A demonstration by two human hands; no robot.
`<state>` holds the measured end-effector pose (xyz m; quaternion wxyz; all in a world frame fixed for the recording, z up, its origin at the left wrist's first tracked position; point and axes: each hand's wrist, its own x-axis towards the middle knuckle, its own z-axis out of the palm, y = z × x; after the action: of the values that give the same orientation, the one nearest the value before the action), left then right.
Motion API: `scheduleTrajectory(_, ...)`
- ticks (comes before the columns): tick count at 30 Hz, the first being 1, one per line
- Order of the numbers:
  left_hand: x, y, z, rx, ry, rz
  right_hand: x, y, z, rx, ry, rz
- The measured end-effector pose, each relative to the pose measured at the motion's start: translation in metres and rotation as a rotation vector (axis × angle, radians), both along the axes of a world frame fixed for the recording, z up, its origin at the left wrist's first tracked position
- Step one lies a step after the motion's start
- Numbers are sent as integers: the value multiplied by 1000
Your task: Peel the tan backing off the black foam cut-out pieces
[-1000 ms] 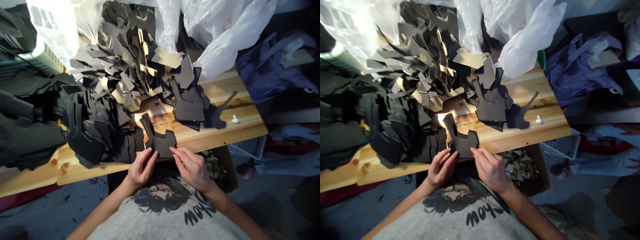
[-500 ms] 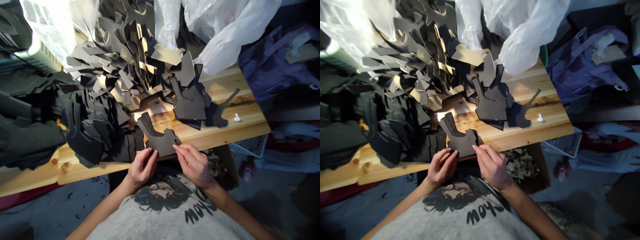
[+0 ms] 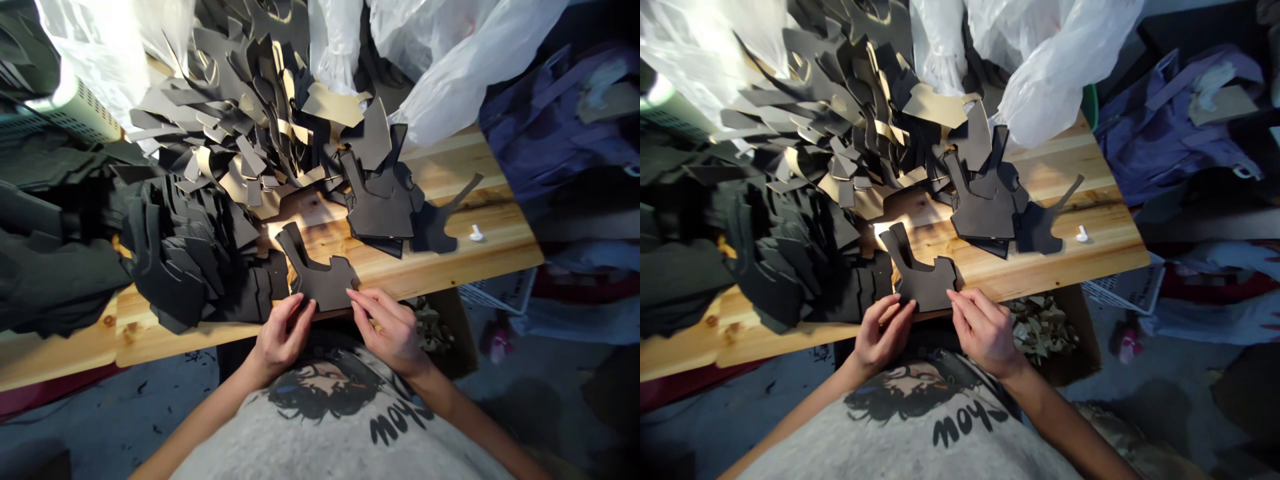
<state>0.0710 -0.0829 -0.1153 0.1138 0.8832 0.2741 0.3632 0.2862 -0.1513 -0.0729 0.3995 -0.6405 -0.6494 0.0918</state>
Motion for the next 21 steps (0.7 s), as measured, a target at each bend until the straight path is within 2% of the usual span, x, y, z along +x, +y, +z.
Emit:
scheduleTrajectory(14, -3, -1, -6, -23, 13, -27, 1, 0, -1, -34, 17, 11)
scheduleTrajectory(21, -1, 0, -5, -19, 1, -35, 3, -1, 2, -131, -29, 18)
